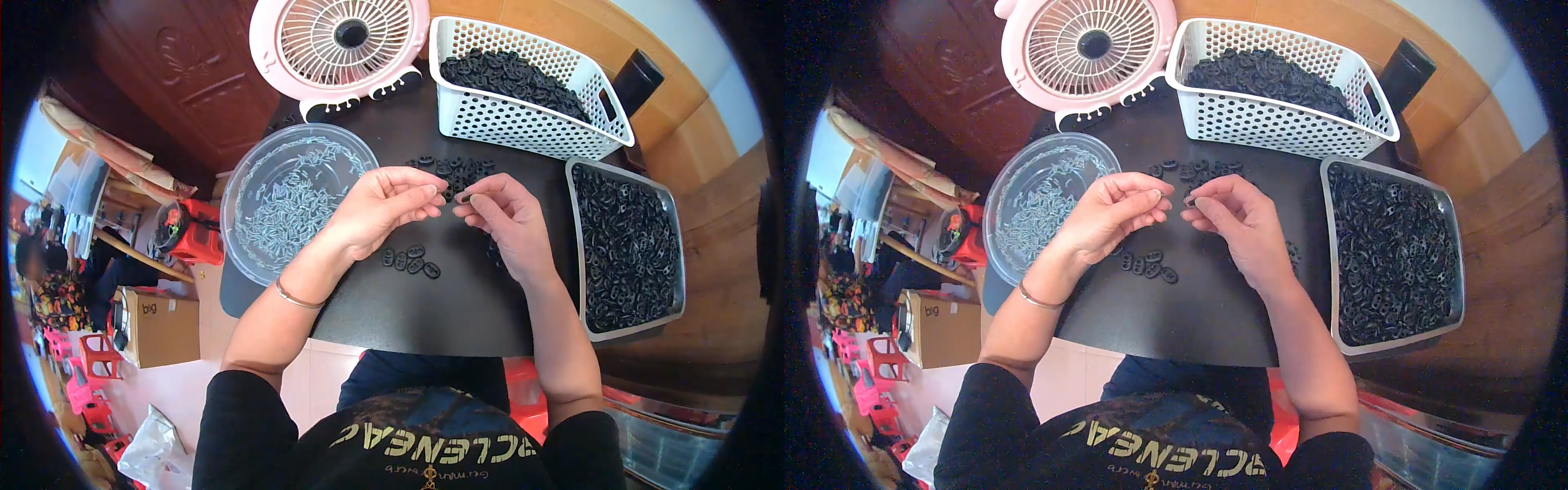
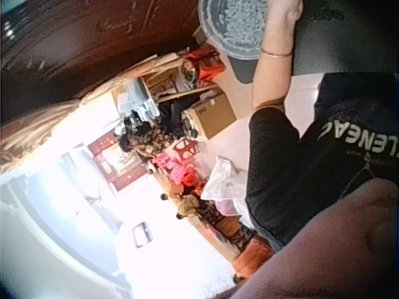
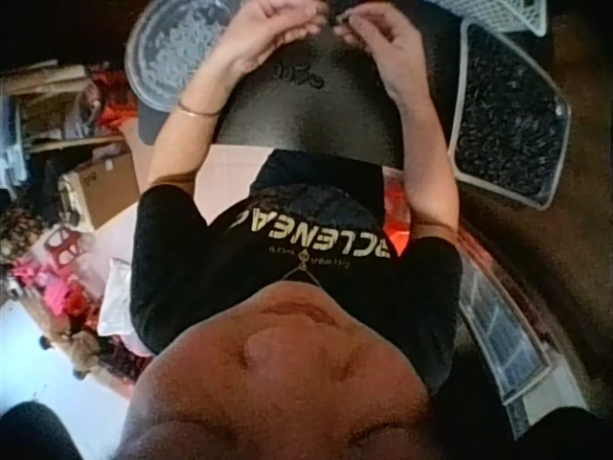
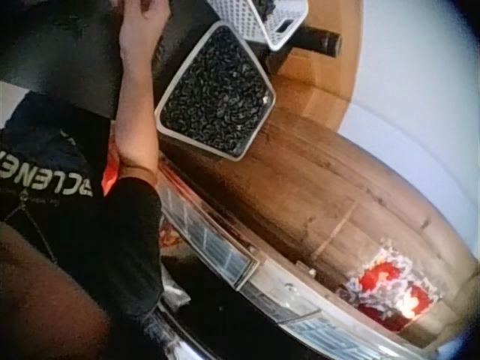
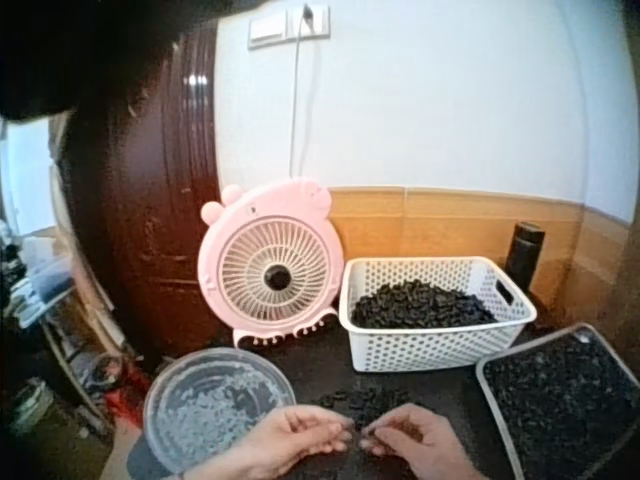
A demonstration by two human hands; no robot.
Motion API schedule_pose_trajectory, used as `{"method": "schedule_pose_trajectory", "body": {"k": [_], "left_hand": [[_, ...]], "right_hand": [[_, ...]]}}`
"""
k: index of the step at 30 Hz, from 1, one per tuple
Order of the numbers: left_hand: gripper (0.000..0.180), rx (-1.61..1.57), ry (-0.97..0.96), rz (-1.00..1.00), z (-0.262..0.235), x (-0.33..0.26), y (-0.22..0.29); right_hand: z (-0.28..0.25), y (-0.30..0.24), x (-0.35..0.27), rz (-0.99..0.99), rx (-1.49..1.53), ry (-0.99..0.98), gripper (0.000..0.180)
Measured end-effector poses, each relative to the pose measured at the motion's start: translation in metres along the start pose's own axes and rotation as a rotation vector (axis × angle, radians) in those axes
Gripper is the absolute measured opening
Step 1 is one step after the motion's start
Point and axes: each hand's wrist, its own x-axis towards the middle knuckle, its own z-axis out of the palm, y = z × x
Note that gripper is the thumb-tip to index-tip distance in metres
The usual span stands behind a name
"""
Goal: The person sits at a table and repeatedly picks up small black plastic rings and silver metal screws. They insert the screws into the rings and place the assembled units into a clear plastic bowl. The process is repetitive, with the person handling items one by one.
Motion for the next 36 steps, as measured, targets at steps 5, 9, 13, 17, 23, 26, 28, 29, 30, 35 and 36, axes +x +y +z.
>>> {"method": "schedule_pose_trajectory", "body": {"k": [5, 9, 13, 17, 23, 26, 28, 29, 30, 35, 36], "left_hand": [[0.017, 0.0, 0.023, -0.007, 0.0, 0.0, -0.001], [0.016, 0.002, 0.041, -0.007, 0.003, -0.002, -0.004], [0.016, -0.002, 0.04, -0.021, 0.005, -0.002, -0.006], [0.018, -0.007, 0.018, -0.029, 0.004, -0.002, -0.008], [0.015, -0.064, -0.023, -0.038, 0.005, -0.002, -0.01], [0.013, -0.095, -0.04, -0.032, 0.005, -0.002, -0.011], [0.012, -0.102, -0.042, -0.029, 0.005, -0.001, -0.011], [0.011, -0.096, -0.037, -0.031, 0.006, -0.001, -0.01], [0.011, -0.091, -0.032, -0.035, 0.007, -0.001, -0.01], [0.011, -0.018, 0.002, -0.034, 0.008, -0.003, -0.009], [0.012, 0.008, 0.013, -0.036, 0.009, -0.004, -0.008]], "right_hand": [[0.001, 0.0, 0.001, 0.006, 0.144, 0.086, 0.01], [0.0, 0.003, 0.001, -0.021, 0.187, 0.113, 0.01], [-0.002, 0.004, 0.001, -0.073, -0.004, 0.101, 0.012], [0.0, 0.0, 0.001, -0.09, -0.099, 0.087, 0.015], [0.002, 0.008, 0.003, -0.117, -0.102, 0.099, 0.017], [0.0, 0.009, 0.003, -0.11, -0.186, 0.093, 0.017], [-0.003, 0.01, 0.004, -0.102, -0.27, 0.07, 0.017], [-0.002, 0.01, 0.004, -0.1, -0.266, 0.074, 0.017], [-0.001, 0.009, 0.004, -0.098, -0.262, 0.078, 0.017], [0.001, 0.001, 0.001, -0.089, -0.202, 0.047, 0.017], [0.003, 0.0, 0.001, -0.082, -0.184, 0.04, 0.017]]}}
